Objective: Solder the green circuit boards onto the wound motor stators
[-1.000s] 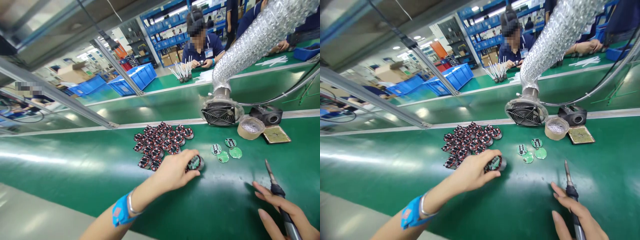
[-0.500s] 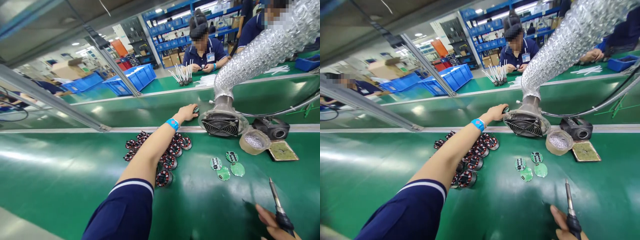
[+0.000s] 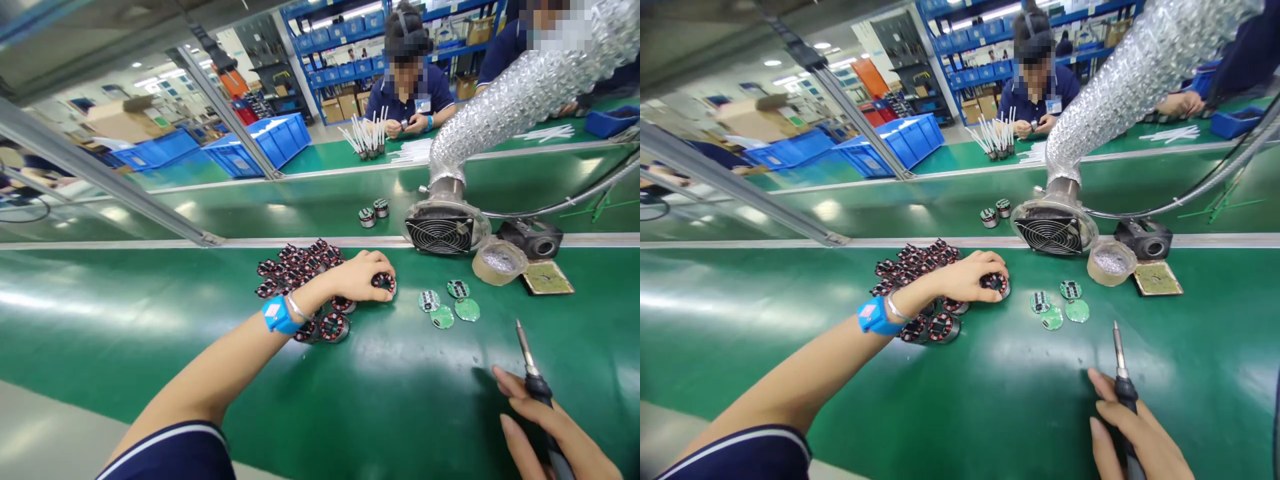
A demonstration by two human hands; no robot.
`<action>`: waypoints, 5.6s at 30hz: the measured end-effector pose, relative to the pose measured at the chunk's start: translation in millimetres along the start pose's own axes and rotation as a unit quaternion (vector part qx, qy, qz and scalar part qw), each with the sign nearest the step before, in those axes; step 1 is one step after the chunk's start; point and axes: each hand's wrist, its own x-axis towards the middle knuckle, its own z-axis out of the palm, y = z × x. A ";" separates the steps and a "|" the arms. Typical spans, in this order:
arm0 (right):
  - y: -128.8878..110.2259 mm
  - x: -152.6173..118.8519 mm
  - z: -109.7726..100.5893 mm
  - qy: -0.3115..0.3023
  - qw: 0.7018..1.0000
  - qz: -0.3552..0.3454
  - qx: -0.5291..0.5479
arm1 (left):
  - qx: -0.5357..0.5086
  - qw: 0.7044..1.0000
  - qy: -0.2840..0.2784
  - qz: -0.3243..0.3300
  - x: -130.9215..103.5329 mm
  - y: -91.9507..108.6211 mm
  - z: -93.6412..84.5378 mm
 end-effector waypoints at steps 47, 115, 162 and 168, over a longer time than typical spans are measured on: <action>0.8 22.8 6.7 -0.174 0.982 -0.038 0.062 | -0.265 0.957 0.087 -0.082 -47.7 162.7 79.9; -21.2 50.9 -14.5 -0.104 0.985 -0.132 0.047 | -0.543 0.828 0.130 -0.052 -27.5 173.4 75.6; -54.9 35.1 -74.3 -0.135 0.987 -0.058 -0.067 | -0.463 0.886 0.014 -0.025 -19.2 161.1 90.7; -75.9 18.9 -80.9 -0.118 0.990 -0.018 -0.074 | -0.456 0.889 0.038 -0.014 -21.0 161.7 91.9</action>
